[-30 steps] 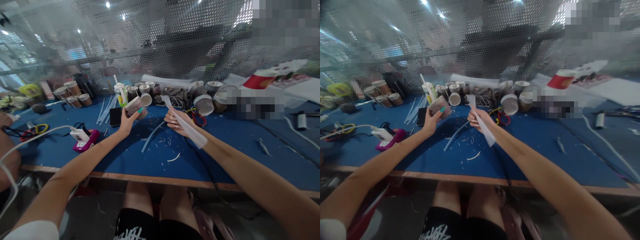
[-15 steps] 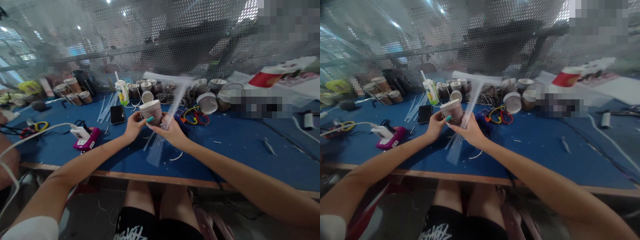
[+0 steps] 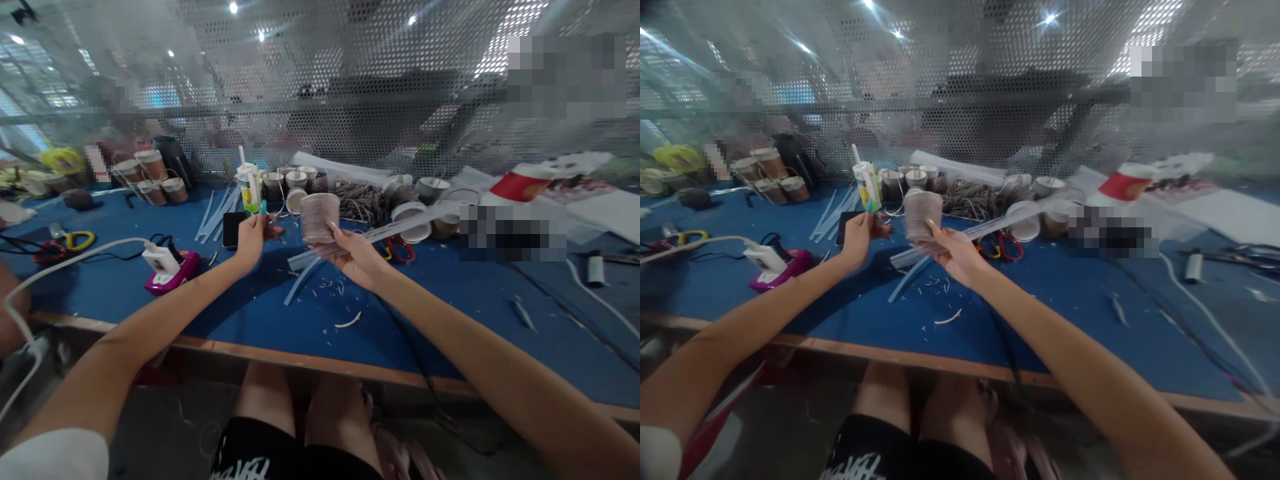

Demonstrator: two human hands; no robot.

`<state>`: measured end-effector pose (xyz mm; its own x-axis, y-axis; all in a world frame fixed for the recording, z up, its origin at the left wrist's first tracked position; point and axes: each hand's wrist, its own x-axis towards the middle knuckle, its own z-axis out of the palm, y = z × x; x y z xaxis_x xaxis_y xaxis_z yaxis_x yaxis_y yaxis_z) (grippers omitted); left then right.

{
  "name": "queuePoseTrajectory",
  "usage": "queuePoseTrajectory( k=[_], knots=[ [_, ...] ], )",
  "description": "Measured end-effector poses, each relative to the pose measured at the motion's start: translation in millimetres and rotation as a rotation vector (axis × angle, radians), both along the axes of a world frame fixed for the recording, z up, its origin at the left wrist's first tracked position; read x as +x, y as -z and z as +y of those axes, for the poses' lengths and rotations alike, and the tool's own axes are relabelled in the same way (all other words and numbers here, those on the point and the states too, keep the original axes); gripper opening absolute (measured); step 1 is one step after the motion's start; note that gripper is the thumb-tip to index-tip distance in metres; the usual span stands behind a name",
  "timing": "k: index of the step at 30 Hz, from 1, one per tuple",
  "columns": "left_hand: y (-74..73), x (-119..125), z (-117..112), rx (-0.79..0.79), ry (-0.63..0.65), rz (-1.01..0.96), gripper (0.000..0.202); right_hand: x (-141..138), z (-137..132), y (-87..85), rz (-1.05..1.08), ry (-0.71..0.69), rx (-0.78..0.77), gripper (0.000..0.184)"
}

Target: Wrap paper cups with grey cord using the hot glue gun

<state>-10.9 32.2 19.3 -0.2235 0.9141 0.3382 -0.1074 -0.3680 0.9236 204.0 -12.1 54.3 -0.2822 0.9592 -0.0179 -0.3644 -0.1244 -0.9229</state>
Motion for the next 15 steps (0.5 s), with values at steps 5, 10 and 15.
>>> queuePoseTrajectory(
  k=[5,10,15],
  knots=[
    [5.8,-25.0,18.7,0.077,-0.248,0.466,0.039,9.7,10.9,0.0,0.022,0.014,-0.08,0.006],
    [4.5,-13.9,6.5,0.209,-0.01,0.275,0.043,6.0,5.2,0.4,0.028,0.018,-0.174,0.011],
    [6.6,21.5,-21.8,-0.173,0.441,-0.143,0.052,1.5,-3.7,5.1,-0.094,-0.084,-0.096,0.034]
  ],
)
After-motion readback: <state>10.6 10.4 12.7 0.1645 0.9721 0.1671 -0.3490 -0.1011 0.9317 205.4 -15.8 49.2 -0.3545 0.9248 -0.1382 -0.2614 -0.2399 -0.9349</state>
